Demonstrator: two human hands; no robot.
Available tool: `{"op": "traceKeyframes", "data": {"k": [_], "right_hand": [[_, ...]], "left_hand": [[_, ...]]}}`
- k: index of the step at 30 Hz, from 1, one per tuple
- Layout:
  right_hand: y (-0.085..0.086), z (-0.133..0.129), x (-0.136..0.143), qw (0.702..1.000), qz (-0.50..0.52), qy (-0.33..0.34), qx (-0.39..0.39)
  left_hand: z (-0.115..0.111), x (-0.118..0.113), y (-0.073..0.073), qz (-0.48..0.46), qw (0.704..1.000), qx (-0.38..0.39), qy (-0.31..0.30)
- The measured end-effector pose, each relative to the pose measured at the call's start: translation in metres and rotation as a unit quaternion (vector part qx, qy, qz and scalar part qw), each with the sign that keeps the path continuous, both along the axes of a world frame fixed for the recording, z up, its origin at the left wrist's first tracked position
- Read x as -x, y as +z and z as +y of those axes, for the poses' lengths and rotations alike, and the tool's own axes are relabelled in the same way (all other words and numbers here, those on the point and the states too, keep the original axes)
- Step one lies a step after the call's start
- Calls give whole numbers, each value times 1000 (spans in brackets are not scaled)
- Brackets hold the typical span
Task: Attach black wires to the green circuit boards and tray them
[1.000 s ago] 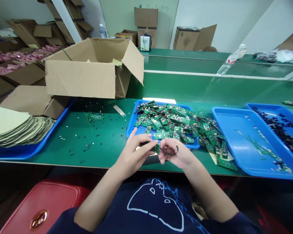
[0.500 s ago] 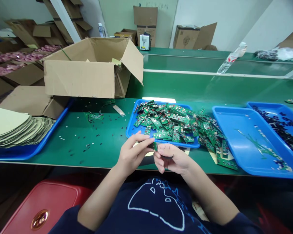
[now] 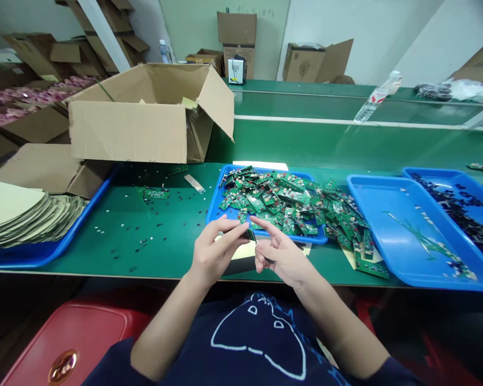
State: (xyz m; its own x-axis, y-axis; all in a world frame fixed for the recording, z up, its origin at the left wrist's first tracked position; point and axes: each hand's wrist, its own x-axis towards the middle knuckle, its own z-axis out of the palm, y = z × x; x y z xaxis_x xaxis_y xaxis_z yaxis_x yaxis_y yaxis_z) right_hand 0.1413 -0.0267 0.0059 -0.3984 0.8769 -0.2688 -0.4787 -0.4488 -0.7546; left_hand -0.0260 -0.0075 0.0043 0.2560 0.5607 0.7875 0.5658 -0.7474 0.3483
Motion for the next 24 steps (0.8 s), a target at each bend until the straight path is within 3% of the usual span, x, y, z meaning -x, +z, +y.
{"op": "traceKeyframes", "data": {"k": [4, 9, 14, 16, 19, 24], "right_hand": [[-1, 1, 0, 1000, 14, -9, -9], [-2, 4, 1, 999, 10, 33, -20], [1, 4, 2, 981, -116, -30, -152], [2, 2, 3, 950, -194, -95, -227], [4, 0, 4, 875, -297, -178, -339], [8, 7, -2, 758, -398, -208, -474]], "left_hand": [[0, -3, 2, -34, 998, 31, -34], [-2, -5, 2, -106, 982, 125, -99], [-10, -7, -2, -191, 941, 244, -140], [-13, -8, -3, -221, 925, 277, -137], [-16, -10, 0, -235, 915, 303, -126], [-20, -12, 5, -229, 894, 352, -153]]}}
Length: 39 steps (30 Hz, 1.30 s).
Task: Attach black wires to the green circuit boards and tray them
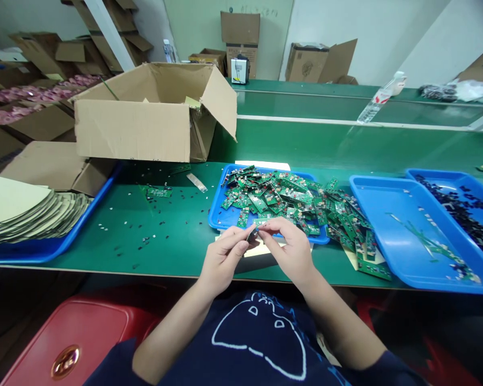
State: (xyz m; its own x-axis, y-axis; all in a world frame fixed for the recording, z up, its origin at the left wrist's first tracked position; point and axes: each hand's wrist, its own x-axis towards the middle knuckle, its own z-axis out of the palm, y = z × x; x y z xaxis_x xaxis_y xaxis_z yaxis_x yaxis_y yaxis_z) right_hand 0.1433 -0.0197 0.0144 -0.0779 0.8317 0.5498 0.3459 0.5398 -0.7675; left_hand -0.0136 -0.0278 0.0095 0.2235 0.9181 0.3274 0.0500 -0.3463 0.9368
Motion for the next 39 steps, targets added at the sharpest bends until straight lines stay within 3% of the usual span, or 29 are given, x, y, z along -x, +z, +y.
{"op": "traceKeyframes", "data": {"k": [9, 11, 13, 16, 19, 22, 28, 33, 36, 39], "right_hand": [[0, 7, -16, 977, -105, 3, -185], [0, 8, -17, 974, -104, 1, -204], [0, 8, -17, 981, -68, -25, -182], [-3, 6, -17, 992, 75, -63, -81], [-5, 0, -17, 983, 174, 23, 58], [-3, -7, -15, 978, 150, 100, 105], [4, -9, -9, 996, 69, 59, -21], [-3, -9, -13, 992, 36, 86, -85], [-10, -8, -16, 988, 101, 115, 17], [-21, -4, -15, 940, 246, 154, 180]], "left_hand": [[-2, 3, 6, 20, 991, 98, -89], [0, 4, 7, 42, 992, 73, -94], [1, 5, 6, 80, 994, -3, -70], [1, 7, 5, 127, 983, -130, -8], [4, 10, 3, 165, 959, -227, 45], [7, 13, 2, 210, 934, -287, 48], [8, 10, 3, 226, 926, -296, 59], [7, 5, 4, 183, 938, -278, 95], [12, 6, -1, 151, 940, -287, 106], [19, 4, -13, 159, 934, -306, 95]]}}
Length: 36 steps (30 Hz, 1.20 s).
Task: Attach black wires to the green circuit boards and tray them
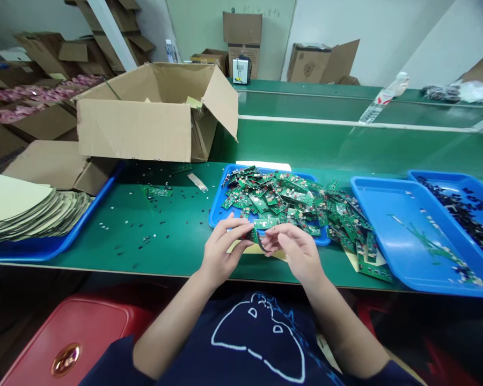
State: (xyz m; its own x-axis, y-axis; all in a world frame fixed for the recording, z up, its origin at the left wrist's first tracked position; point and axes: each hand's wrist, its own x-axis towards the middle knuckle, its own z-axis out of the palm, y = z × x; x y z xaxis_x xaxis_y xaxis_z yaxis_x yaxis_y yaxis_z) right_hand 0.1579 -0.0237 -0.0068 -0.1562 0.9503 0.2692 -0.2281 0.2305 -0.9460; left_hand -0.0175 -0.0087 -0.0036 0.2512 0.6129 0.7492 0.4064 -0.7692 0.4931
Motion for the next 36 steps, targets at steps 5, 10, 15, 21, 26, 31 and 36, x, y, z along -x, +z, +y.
{"op": "traceKeyframes", "data": {"k": [5, 10, 15, 21, 26, 31, 36], "right_hand": [[-21, 14, 3, 987, 59, 34, 147], [-24, 12, 5, 969, 51, 100, 222], [-24, 6, 8, 955, 65, 144, 250], [-30, 9, 8, 918, 137, 222, 298], [-29, 10, 7, 913, 135, 238, 304], [-29, 10, 5, 915, 111, 244, 302], [-25, 10, 4, 952, 40, 179, 245]], "left_hand": [[4, -4, -19, 31, 999, 16, 21], [0, 0, -24, 68, 997, 17, 26], [-2, 4, -28, 90, 995, 16, 28], [-3, 4, -28, 52, 993, 106, -26], [0, 3, -29, -1, 981, 181, -72], [2, 3, -33, -36, 963, 237, -123], [2, 2, -33, -26, 954, 268, -136]]}}
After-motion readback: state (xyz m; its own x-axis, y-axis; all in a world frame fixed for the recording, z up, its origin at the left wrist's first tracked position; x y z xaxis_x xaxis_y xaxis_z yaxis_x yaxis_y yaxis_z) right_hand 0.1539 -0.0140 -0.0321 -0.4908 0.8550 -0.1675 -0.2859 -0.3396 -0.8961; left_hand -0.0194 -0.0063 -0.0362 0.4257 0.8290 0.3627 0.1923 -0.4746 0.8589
